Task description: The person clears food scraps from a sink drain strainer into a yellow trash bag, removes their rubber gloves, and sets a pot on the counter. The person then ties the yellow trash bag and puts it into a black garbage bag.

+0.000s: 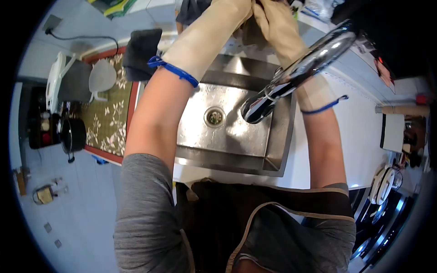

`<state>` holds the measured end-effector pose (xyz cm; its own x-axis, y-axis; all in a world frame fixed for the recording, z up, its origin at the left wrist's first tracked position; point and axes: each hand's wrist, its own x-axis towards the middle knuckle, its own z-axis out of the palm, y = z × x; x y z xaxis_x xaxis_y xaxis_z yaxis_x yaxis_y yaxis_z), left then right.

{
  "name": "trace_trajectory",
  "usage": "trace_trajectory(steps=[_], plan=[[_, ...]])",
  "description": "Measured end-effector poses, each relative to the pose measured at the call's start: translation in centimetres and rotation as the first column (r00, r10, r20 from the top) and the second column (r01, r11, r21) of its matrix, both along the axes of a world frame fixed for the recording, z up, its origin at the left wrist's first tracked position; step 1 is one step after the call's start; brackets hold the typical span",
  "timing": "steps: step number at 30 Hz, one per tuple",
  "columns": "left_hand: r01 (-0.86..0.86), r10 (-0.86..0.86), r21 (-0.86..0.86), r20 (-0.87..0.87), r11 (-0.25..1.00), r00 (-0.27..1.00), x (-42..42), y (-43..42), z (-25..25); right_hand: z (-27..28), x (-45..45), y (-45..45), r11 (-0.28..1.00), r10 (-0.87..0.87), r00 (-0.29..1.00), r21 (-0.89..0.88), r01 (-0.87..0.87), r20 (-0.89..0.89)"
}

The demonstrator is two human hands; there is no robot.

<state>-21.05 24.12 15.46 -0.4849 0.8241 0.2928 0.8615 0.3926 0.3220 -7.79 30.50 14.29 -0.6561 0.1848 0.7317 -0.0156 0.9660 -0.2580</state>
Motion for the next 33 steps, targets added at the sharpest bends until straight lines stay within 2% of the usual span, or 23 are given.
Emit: trace_trajectory(steps=[1, 2, 3, 4, 6, 7, 8, 9, 11, 13, 14, 15, 16, 18, 19, 20, 22, 24, 25, 26, 29, 31, 33], plan=[[-0.075, 0.075, -0.006, 0.048, 0.997, 0.996, 0.9, -1.5, 1.0, 0.6, -1.5, 0.5, 0.98, -0.125, 0.981, 0.171, 0.099, 0.149], [-0.028, 0.028, 0.014, -0.006, 1.0, 1.0, 2.1, -4.3, 2.3, 2.6, -2.3, -0.5, 0.969, -0.247, 0.894, 0.091, 0.23, 0.374], [0.045, -0.028, 0.263, -0.066, 0.964, 0.997, 2.4, -6.3, 0.3, 3.7, -3.1, -1.6, 0.93, -0.324, 0.744, 0.054, 0.363, 0.584], [0.13, -0.064, 0.488, -0.149, 0.863, 0.987, 2.7, -8.6, -2.1, 2.8, -4.0, -0.7, 0.932, -0.345, 0.77, 0.097, 0.35, 0.537], [-0.077, 0.042, 0.313, 0.117, 0.947, 0.992, 4.9, -16.0, -5.0, 2.5, -4.3, -1.8, 0.911, -0.411, 0.829, 0.143, 0.386, 0.379], [-0.139, 0.054, 0.22, 0.354, 0.966, 0.934, 6.1, -19.7, -6.6, -1.1, -3.4, -1.2, 0.925, -0.319, 0.935, 0.266, 0.272, 0.156], [-0.258, 0.195, 0.078, 0.459, 0.963, 0.867, 7.7, -23.2, -9.2, -4.2, -3.1, -1.4, 0.969, -0.002, 0.974, 0.241, 0.058, -0.226], [-0.417, 0.414, -0.129, 0.553, 0.9, 0.723, 10.0, -26.4, -11.1, -7.9, -0.8, -4.5, 0.998, 0.063, 0.997, 0.022, -0.062, -0.039], [-0.635, 0.622, -0.273, 0.659, 0.722, 0.424, 13.4, -30.8, -15.1, -15.3, 3.8, -10.6, 0.89, 0.169, 0.952, -0.454, -0.037, 0.254], [-0.722, 0.723, -0.272, 0.538, 0.636, 0.434, 16.1, -34.6, -21.6, -25.9, 4.7, -15.2, 0.875, 0.341, 0.577, -0.474, 0.093, 0.742], [-0.668, 0.71, -0.247, 0.307, 0.702, 0.633, 16.5, -35.2, -22.6, -31.3, 5.5, -17.1, 0.822, 0.391, 0.512, -0.541, 0.18, 0.765], [-0.417, 0.619, -0.645, 0.111, 0.64, 0.778, 16.6, -35.2, -22.5, -35.1, 6.8, -18.8, 0.758, 0.443, 0.436, -0.587, 0.285, 0.784], [-0.469, 0.658, -0.494, 0.331, 0.732, 0.677, 17.1, -35.4, -23.1, -36.6, 6.0, -19.3, 0.759, 0.448, 0.429, -0.587, 0.281, 0.784], [-0.548, 0.63, -0.333, 0.547, 0.768, 0.551, 17.3, -35.7, -23.5, -38.8, 3.3, -19.9, 0.826, 0.508, -0.372, -0.316, 0.467, 0.777], [-0.521, 0.625, -0.348, 0.378, 0.78, 0.683, 17.2, -35.4, -22.7, -37.6, 3.3, -20.4, 0.83, 0.505, -0.382, -0.315, 0.46, 0.774], [-0.493, 0.582, -0.365, 0.191, 0.789, 0.79, 17.0, -35.4, -22.3, -36.3, 3.2, -20.6, 0.827, 0.492, -0.289, -0.337, 0.45, 0.821], [-0.495, 0.582, -0.371, 0.17, 0.786, 0.795, 17.1, -35.9, -22.8, -35.4, 4.2, -21.4, 0.826, 0.474, -0.194, -0.357, 0.437, 0.859], [-0.498, 0.58, -0.368, 0.155, 0.785, 0.8, 17.1, -35.9, -23.0, -37.5, 6.2, -20.9, 0.983, 0.183, 0.13, -0.186, 0.013, 0.975], [-0.476, 0.581, -0.392, 0.21, 0.787, 0.786, 16.9, -35.9, -22.4, -40.0, 7.1, -20.2, 0.983, 0.179, 0.126, -0.182, 0.009, 0.976], [-0.453, 0.582, -0.416, 0.264, 0.788, 0.769, 16.9, -36.0, -22.1, -43.2, 8.2, -19.1, 0.977, 0.137, 0.342, -0.069, -0.204, 0.93], [-0.462, 0.56, -0.348, 0.279, 0.816, 0.78, 17.0, -36.7, -23.0, -39.0, 8.0, -19.2, 0.965, 0.249, 0.43, -0.182, -0.191, 0.868], [-0.464, 0.567, -0.362, 0.263, 0.808, 0.781, 17.1, -36.5, -22.2, -36.5, 7.9, -19.7, 0.924, 0.377, 0.618, -0.329, -0.196, 0.69], [-0.513, 0.522, -0.118, 0.317, 0.85, 0.792, 17.1, -37.1, -22.4, -32.2, 7.7, -21.2, 0.891, 0.441, 0.69, -0.372, -0.26, 0.573]])
